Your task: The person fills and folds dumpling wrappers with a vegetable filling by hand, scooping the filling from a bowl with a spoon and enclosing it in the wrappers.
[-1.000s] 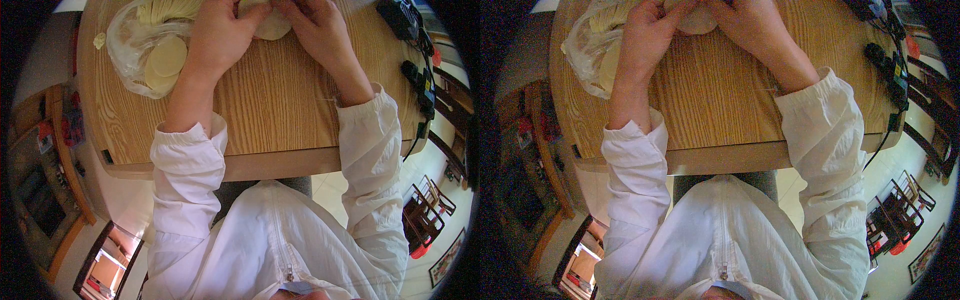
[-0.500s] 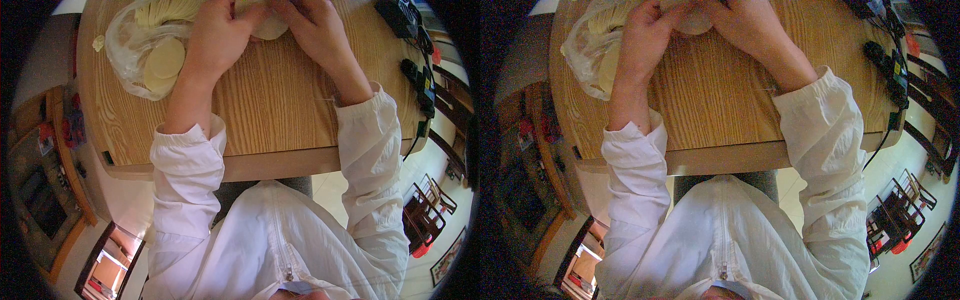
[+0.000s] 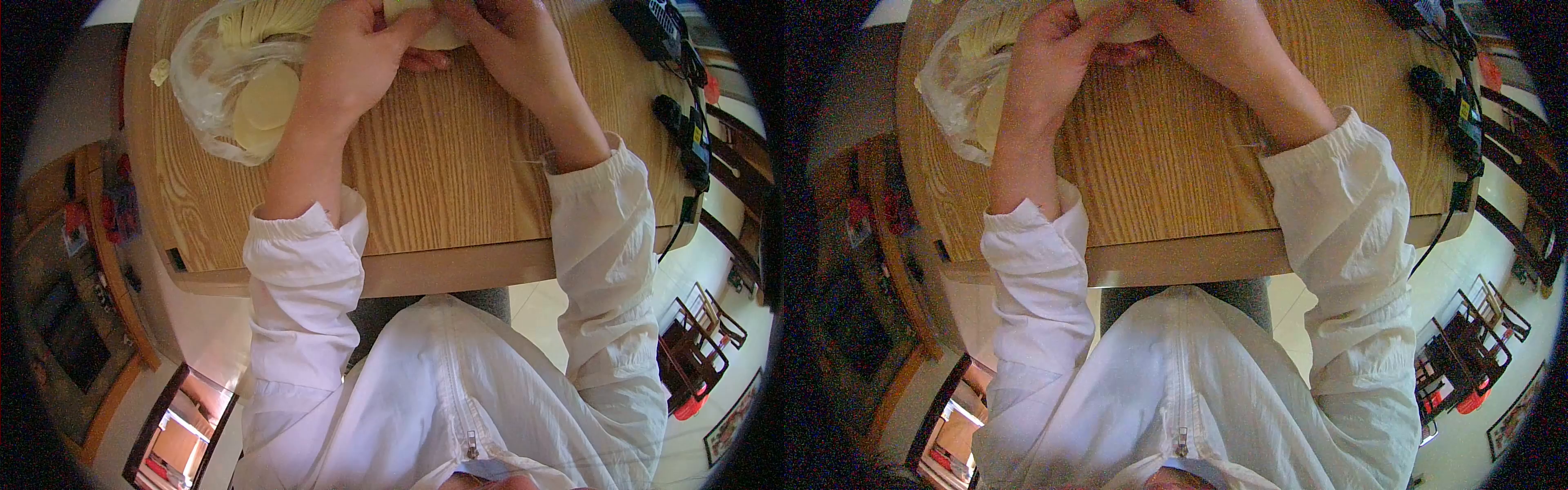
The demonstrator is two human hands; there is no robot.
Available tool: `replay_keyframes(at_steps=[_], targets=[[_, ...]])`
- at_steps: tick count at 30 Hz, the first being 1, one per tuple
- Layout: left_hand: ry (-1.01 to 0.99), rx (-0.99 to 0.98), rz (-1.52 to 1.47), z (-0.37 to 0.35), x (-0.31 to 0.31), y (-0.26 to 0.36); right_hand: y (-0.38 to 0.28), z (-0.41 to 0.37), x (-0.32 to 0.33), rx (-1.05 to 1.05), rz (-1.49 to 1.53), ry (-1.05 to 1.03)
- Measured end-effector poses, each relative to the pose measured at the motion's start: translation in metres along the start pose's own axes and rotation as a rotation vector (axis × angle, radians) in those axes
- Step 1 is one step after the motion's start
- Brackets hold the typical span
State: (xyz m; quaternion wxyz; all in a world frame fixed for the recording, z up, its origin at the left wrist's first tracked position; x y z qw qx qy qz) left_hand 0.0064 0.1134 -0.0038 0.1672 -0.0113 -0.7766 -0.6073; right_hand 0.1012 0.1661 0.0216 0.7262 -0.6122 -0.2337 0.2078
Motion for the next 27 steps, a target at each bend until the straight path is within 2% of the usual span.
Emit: replay_keyframes(at_steps=[4,7,10,13,16,19,22,27], targets=[[-0.002,-0.011,-0.056,-0.001,-0.001,-0.001,-0.001,0.001,-0.001,0.021,-0.002,-0.01],[-0.012,0.099,0.0,0.001,-0.001,-0.01,-0.006,-0.001,-0.002,0.069,-0.066,-0.02],[-0.019,0.101,0.004,0.001,-0.001,-0.009,-0.009,-0.001,-0.002,0.09,-0.079,-0.008],[-0.017,0.084,-0.027,0.001,-0.002,-0.011,-0.005,0.001,-0.001,0.046,-0.086,0.002],[0.011,-0.023,0.1,0.001,0.002,-0.001,-0.001,0.001,-0.001,-0.019,-0.092,-0.009],[0.068,-0.015,0.072,0.002,0.006,0.0,0.006,0.001,-0.004,-0.062,-0.019,-0.079],[-0.008,-0.124,-0.085,0.001,-0.002,0.009,0.004,0.001,-0.011,-0.045,0.17,-0.157],[-0.047,-0.133,-0.034,0.001,-0.005,0.008,0.003,-0.001,-0.012,-0.059,0.205,-0.195]])
Point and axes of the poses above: each hand's wrist, its own z-axis towards the middle knuckle, its own x-axis out of the back of the hand, y = z × x, the point moved 10 cm from there along z, towards the middle knuckle, and after that the axes turned 15 degrees about z, right-handed, at the moved point
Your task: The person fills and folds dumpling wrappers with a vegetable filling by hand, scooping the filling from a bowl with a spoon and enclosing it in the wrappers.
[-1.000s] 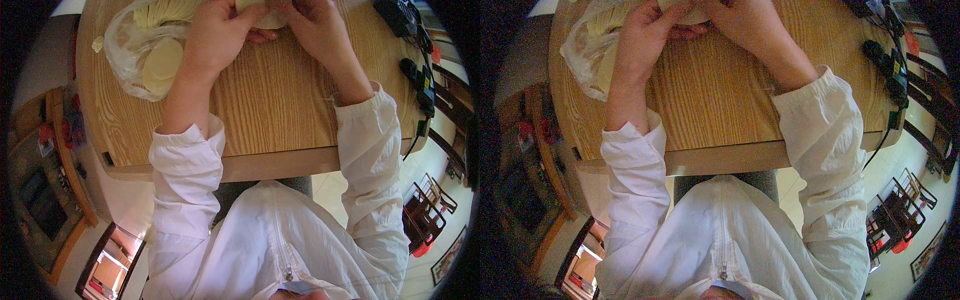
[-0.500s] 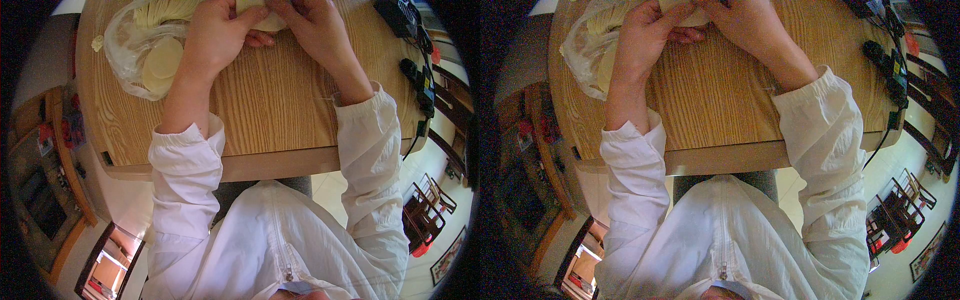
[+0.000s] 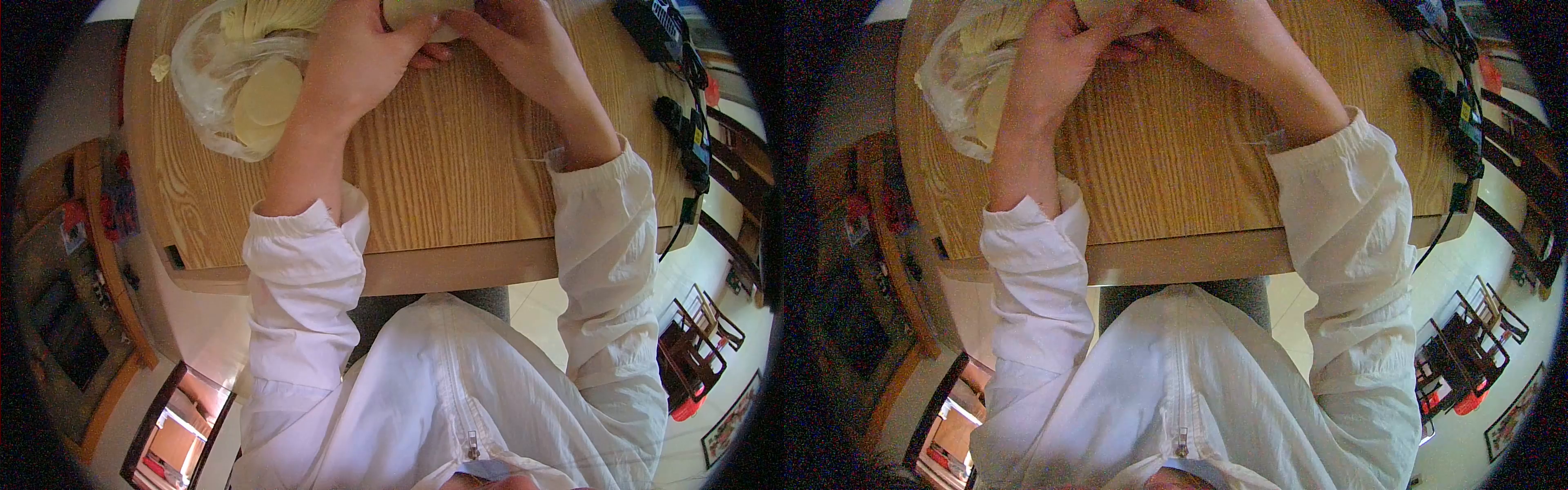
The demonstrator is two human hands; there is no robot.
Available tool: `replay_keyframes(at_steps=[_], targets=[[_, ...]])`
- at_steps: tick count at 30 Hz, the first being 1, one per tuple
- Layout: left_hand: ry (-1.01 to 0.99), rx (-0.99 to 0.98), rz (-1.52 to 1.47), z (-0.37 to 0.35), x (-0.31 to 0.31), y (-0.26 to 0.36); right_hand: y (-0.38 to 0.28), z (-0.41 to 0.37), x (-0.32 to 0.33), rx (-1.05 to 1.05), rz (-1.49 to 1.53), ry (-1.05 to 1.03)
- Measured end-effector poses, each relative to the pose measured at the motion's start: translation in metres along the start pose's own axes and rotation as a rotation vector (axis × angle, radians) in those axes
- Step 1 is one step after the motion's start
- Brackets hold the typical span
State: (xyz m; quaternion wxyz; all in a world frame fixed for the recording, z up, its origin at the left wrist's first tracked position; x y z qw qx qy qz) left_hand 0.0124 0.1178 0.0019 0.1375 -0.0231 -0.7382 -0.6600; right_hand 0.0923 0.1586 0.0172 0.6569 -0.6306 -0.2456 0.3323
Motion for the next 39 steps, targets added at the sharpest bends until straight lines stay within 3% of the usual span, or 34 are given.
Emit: replay_keyframes(at_steps=[10,13,16,19,22,31,37,39], targets=[[0.0,0.055,0.106,-0.001,0.002,0.001,0.002,0.002,-0.002,-0.055,-0.064,0.031],[-0.001,0.1,0.097,-0.001,0.002,-0.003,-0.008,0.0,-0.003,0.061,-0.158,-0.005],[0.014,0.006,0.119,-0.006,0.002,0.012,-0.005,0.003,-0.002,0.021,-0.152,0.014],[-0.036,0.078,0.078,-0.002,-0.002,0.0,-0.012,0.0,-0.004,0.095,-0.175,-0.011],[-0.034,0.019,0.019,-0.005,-0.004,0.009,-0.007,0.003,-0.003,0.146,-0.186,-0.029],[-0.055,0.076,0.094,-0.002,-0.003,-0.002,-0.016,-0.001,-0.007,0.129,-0.212,-0.031],[0.037,0.035,0.208,-0.005,0.004,0.008,0.004,0.003,0.016,-0.024,-0.155,0.171],[0.013,0.128,0.118,-0.005,0.005,0.001,-0.001,0.002,0.019,-0.011,-0.236,0.199]])
Point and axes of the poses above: each hand's wrist, its own z-axis towards the middle knuckle, its own x-axis out of the back of the hand, y = z × x, the point moved 10 cm from there along z, towards the middle knuckle, and after that the axes turned 15 degrees about z, right-handed, at the moved point
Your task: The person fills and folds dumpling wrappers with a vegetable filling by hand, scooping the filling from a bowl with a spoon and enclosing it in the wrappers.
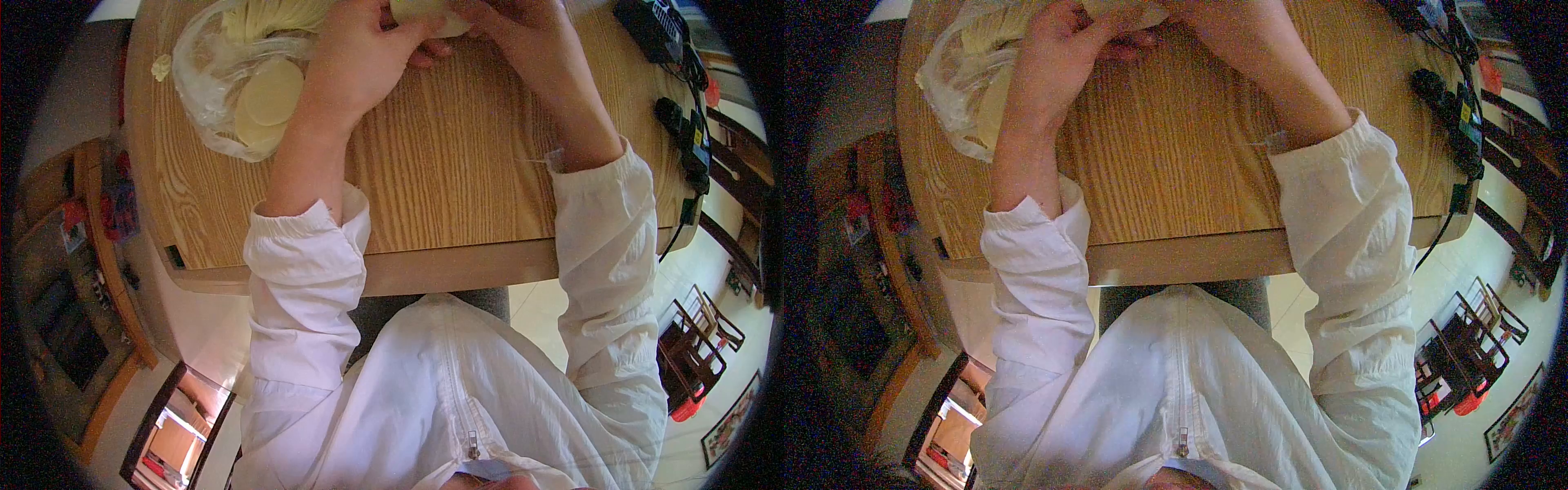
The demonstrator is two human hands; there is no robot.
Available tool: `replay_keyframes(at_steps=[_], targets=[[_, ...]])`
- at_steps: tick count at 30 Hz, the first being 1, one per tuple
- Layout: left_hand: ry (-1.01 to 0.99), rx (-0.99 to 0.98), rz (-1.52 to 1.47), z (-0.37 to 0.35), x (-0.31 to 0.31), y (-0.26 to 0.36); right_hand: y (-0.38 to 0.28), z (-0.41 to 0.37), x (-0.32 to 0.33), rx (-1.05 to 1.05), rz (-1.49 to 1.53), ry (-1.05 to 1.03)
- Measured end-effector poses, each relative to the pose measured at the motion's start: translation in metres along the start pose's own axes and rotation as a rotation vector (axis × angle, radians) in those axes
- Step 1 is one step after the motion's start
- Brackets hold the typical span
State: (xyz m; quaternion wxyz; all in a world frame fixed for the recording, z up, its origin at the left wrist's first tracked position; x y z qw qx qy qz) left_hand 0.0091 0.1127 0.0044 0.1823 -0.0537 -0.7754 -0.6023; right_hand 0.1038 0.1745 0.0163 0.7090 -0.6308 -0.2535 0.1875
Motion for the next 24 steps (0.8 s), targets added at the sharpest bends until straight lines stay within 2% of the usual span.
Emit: replay_keyframes(at_steps=[4,16,22,24], targets=[[0.015,0.083,-0.068,0.006,0.0,-0.02,0.001,0.0,0.0,-0.006,0.037,0.015],[-0.043,0.029,-0.053,0.001,-0.003,-0.011,-0.001,-0.002,0.0,0.025,0.097,-0.026],[-0.036,0.022,-0.043,0.006,-0.004,-0.018,0.006,-0.002,0.0,-0.067,0.058,-0.015],[-0.036,0.012,-0.046,0.002,-0.004,-0.011,0.01,-0.001,-0.002,-0.035,0.134,-0.027]])
Point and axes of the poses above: each hand's wrist, its own z-axis towards the middle knuckle, its own x-axis out of the back of the hand, y = z × x, the point moved 10 cm from there along z, towards the middle knuckle, and after that the axes turned 15 degrees about z, right-handed, at the moved point
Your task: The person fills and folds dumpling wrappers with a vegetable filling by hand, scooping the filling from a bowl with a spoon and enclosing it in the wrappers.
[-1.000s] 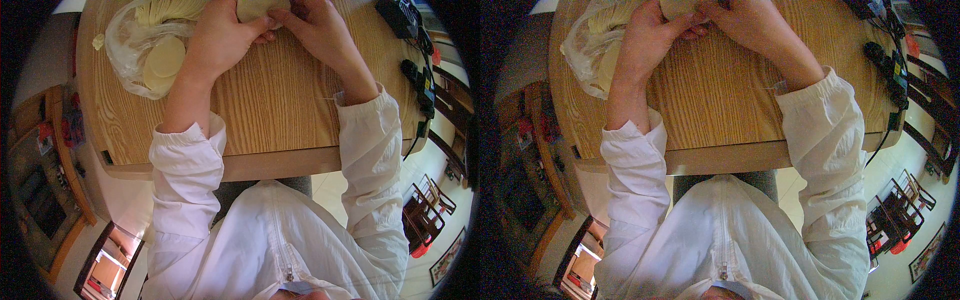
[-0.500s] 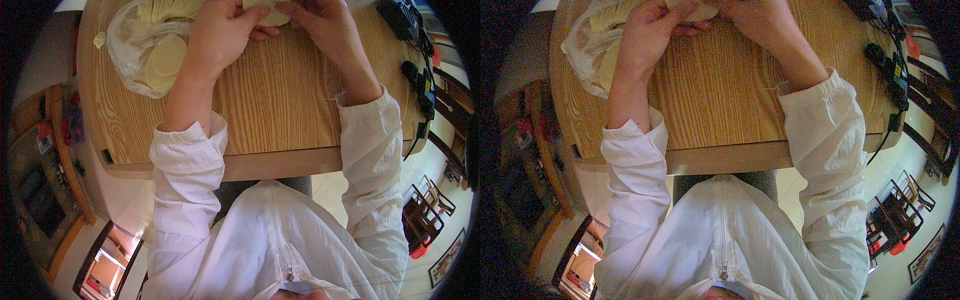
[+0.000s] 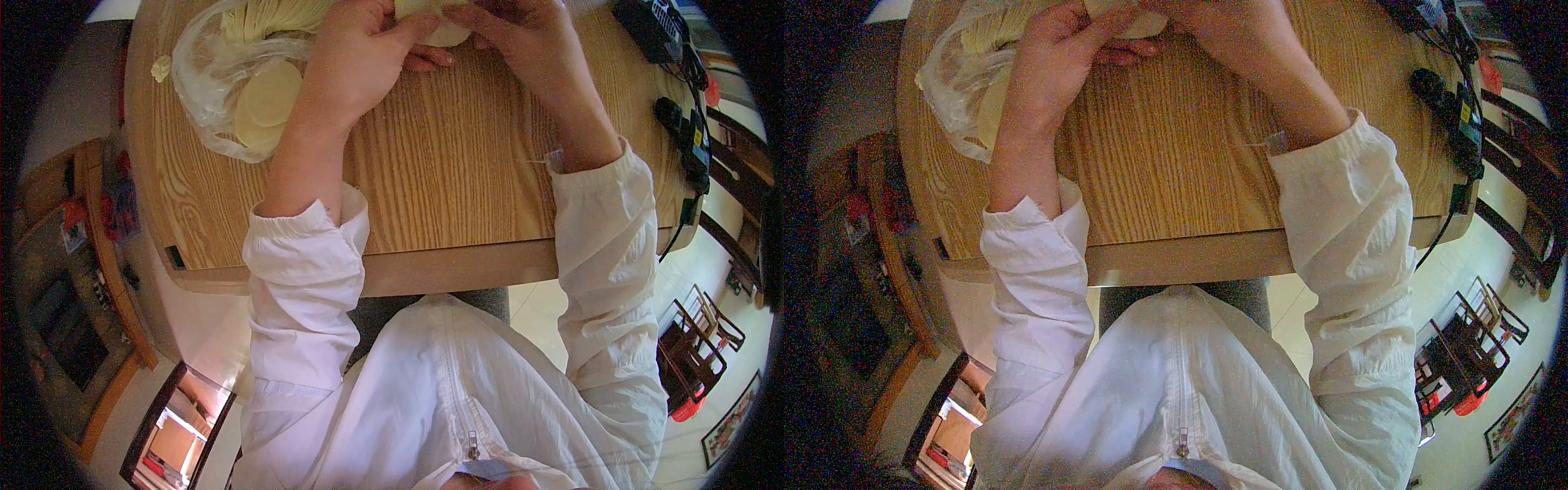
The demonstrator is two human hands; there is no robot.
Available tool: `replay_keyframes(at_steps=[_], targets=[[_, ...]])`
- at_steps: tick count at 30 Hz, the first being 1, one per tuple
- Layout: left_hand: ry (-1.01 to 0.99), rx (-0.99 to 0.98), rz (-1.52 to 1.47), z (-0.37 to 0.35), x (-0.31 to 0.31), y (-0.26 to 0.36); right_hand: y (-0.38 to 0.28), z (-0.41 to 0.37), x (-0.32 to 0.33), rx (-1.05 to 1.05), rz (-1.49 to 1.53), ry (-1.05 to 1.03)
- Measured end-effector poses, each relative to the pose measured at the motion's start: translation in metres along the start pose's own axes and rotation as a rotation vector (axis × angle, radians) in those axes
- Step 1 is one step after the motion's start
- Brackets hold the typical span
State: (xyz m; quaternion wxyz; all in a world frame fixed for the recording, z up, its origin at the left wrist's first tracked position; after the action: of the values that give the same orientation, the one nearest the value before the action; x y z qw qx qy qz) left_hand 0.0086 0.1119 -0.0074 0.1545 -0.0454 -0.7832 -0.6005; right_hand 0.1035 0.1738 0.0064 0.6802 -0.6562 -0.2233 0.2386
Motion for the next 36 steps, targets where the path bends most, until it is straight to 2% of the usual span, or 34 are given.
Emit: replay_keyframes(at_steps=[4,10,16,22,25,28,31,34,36], targets=[[0.025,0.016,-0.02,-0.003,0.002,0.002,-0.001,0.001,-0.002,0.013,0.015,0.006],[0.06,-0.077,-0.048,0.001,0.003,0.004,-0.009,0.0,-0.005,0.087,0.053,-0.005],[0.021,0.044,-0.043,0.002,0.0,-0.005,-0.005,0.001,-0.003,0.048,0.014,-0.006],[0.036,-0.007,0.159,0.004,0.004,-0.002,-0.006,0.0,-0.004,0.059,0.04,-0.014],[0.015,0.009,-0.018,0.003,0.0,-0.004,-0.005,0.001,-0.005,0.052,0.022,-0.022],[0.005,-0.012,-0.016,-0.003,0.0,0.006,-0.002,0.001,-0.003,0.034,0.011,-0.004],[-0.02,0.059,0.0,-0.004,0.0,0.003,-0.004,0.0,-0.002,0.031,-0.057,0.021],[0.037,-0.025,0.037,-0.002,0.002,0.007,-0.007,0.0,-0.004,0.022,-0.054,0.019],[0.055,0.087,0.03,0.0,0.002,-0.002,-0.008,-0.001,-0.006,0.031,-0.007,0.001]])
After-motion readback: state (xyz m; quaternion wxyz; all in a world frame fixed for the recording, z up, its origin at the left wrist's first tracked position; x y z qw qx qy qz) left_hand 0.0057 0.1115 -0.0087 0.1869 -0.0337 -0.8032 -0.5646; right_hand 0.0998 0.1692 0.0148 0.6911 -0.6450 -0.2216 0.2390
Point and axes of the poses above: each hand's wrist, its own z-axis towards the middle knuckle, its own x-axis out of the back of the hand, y = z × x, the point moved 10 cm from there along z, towards the middle knuckle, and after that the axes turned 15 degrees about z, right-handed, at the moved point
